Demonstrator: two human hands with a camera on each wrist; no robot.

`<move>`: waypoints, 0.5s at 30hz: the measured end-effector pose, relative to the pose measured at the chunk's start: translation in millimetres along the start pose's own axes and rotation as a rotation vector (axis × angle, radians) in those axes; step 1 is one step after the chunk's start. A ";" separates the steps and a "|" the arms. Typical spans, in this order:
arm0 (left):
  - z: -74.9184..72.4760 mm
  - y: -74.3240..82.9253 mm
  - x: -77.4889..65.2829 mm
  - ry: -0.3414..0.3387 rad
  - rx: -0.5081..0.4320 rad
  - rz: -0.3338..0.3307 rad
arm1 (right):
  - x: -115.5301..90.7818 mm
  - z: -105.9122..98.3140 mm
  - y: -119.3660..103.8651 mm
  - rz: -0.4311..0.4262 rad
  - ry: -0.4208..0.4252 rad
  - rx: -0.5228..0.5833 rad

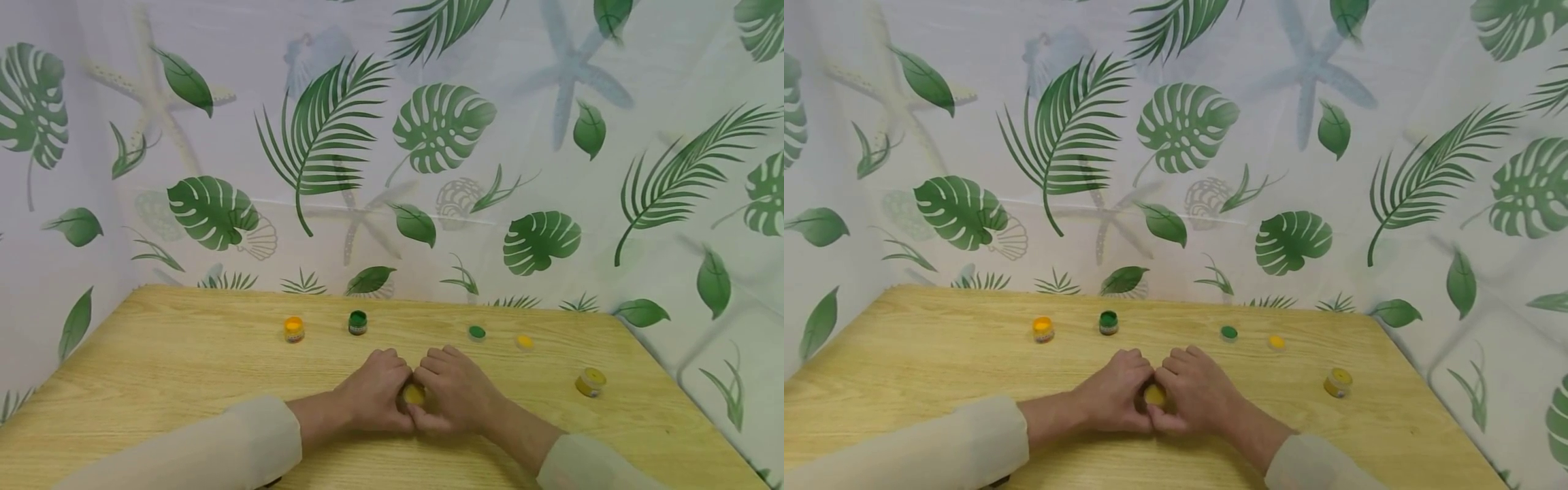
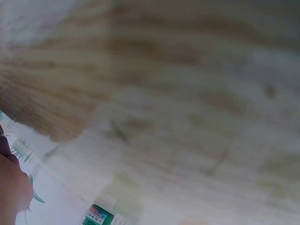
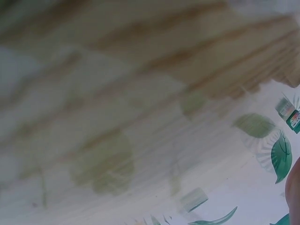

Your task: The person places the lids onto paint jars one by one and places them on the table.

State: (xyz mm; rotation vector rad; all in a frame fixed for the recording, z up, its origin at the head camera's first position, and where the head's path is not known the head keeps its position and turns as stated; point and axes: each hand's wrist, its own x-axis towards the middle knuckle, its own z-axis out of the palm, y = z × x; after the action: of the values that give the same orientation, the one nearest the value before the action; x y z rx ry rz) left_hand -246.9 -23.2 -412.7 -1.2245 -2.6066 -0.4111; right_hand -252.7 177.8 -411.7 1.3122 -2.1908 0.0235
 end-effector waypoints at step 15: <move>-0.7 0.9 -0.1 -0.009 0.011 0.009 | 1.8 0.1 1.3 -0.046 0.074 -0.005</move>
State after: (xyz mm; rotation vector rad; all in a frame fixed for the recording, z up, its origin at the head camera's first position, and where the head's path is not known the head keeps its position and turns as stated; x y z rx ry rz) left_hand -246.1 -22.9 -411.9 -1.2376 -2.6062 -0.3897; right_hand -254.4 177.0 -410.5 1.3369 -2.0972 0.0475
